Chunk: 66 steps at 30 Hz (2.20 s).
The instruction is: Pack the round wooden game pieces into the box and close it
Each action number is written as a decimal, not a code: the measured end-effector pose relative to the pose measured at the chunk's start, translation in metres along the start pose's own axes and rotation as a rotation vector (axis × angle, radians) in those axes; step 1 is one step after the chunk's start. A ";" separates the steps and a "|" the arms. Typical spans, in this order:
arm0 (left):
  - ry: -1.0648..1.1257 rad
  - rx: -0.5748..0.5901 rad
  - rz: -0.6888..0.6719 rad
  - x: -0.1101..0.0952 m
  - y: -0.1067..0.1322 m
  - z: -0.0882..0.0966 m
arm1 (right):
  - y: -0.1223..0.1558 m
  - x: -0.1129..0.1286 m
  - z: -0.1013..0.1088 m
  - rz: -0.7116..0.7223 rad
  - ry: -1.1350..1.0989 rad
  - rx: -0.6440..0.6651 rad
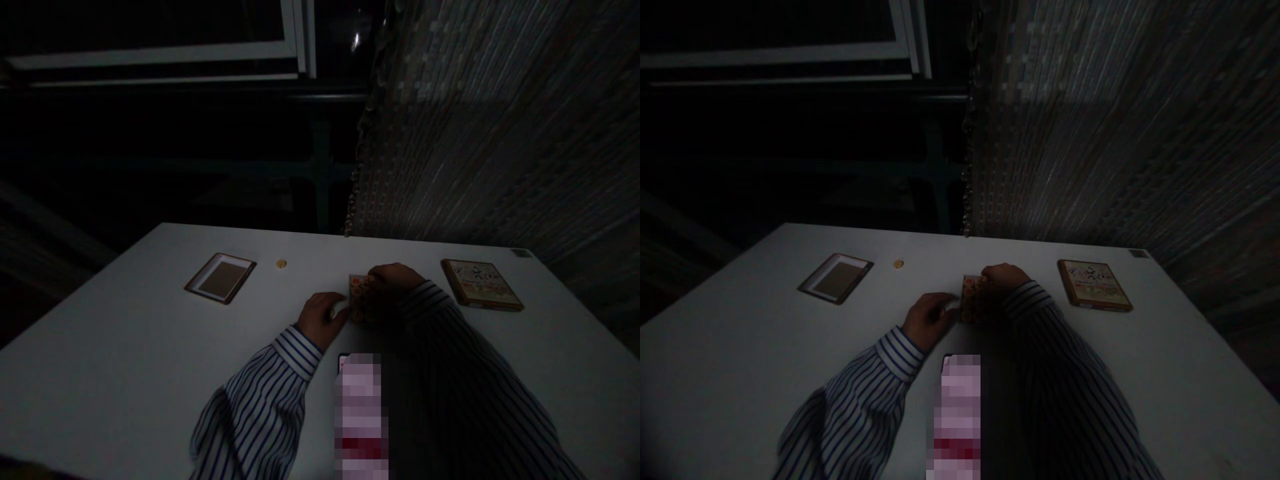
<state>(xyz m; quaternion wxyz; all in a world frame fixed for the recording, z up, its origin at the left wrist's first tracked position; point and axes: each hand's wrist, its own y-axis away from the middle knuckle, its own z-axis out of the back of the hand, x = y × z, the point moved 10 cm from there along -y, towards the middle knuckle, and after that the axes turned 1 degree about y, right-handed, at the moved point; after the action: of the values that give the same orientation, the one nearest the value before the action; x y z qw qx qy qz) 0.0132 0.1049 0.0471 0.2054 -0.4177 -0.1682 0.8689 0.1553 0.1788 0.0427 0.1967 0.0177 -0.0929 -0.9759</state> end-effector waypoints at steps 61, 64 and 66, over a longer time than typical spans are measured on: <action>-0.040 0.018 -0.033 0.001 0.001 -0.001 | -0.005 0.007 -0.008 0.077 0.045 0.029; -0.050 0.010 -0.033 0.002 0.001 -0.001 | -0.005 0.007 -0.009 0.079 0.044 0.036; -0.056 0.012 -0.033 0.002 0.001 -0.001 | -0.005 0.007 -0.010 0.081 0.044 0.043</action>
<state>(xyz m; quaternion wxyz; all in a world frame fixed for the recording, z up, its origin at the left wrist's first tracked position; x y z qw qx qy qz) 0.0128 0.1046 0.0447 0.2171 -0.3890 -0.1756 0.8779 0.1473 0.1790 0.0318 0.2375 0.0397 -0.1102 -0.9643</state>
